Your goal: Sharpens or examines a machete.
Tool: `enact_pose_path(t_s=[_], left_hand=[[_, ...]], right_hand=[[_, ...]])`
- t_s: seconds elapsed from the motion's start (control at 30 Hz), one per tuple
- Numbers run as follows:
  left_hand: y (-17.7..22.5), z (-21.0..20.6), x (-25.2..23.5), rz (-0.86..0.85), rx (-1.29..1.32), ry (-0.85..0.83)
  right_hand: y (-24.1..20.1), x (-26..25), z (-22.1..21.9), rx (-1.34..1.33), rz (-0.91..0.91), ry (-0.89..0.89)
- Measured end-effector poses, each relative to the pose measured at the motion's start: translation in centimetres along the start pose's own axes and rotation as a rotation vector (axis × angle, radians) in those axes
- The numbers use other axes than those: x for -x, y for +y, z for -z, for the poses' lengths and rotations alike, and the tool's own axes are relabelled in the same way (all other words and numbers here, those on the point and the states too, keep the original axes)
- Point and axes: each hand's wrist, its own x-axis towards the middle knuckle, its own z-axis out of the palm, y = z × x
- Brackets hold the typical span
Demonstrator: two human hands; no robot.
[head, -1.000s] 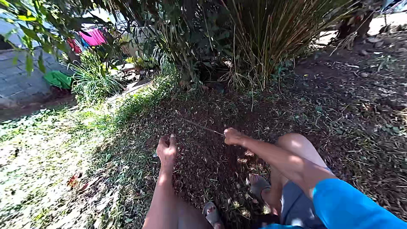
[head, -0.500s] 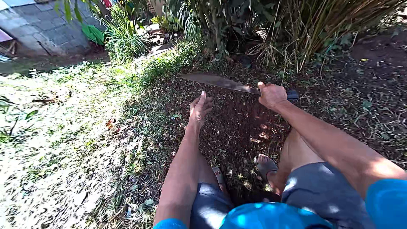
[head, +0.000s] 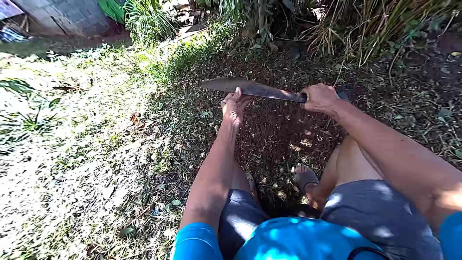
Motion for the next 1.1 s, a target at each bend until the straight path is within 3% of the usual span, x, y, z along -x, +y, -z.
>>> enact_pose_path(t_s=[0.07, 0.17, 0.4, 0.6, 0.8, 0.97, 1.03, 1.1], left_hand=[[-0.2, -0.1, 0.2, 0.006, -0.051, -0.015], [0.1, 0.0, 0.0, 0.018, -0.022, -0.027], [1.7, 2.1, -1.1, -0.078, 0.109, 0.115], [2.5, 3.5, -1.5, -0.121, 0.07, 0.15], [2.5, 3.9, -1.8, -0.114, -0.039, 0.114], [2.6, 4.4, -1.9, -0.093, -0.114, 0.214], [2.4, 5.0, -2.3, -0.134, -0.22, 0.287], [2.3, 6.1, -3.1, -0.27, -0.501, 0.345]], right_hand=[[0.9, -0.3, 0.3, 0.006, -0.017, -0.028], [1.5, 0.1, 1.6, 0.078, -0.048, 0.081], [4.2, 0.8, 2.0, 0.07, -0.066, 0.217], [5.7, 1.9, 2.0, 0.072, -0.099, 0.271], [6.3, 1.9, 1.8, 0.09, -0.079, 0.288], [5.9, 2.1, 2.0, 0.106, -0.061, 0.283], [5.6, 2.2, 2.1, 0.124, -0.055, 0.281], [5.6, 2.3, 2.1, 0.144, -0.044, 0.284]])
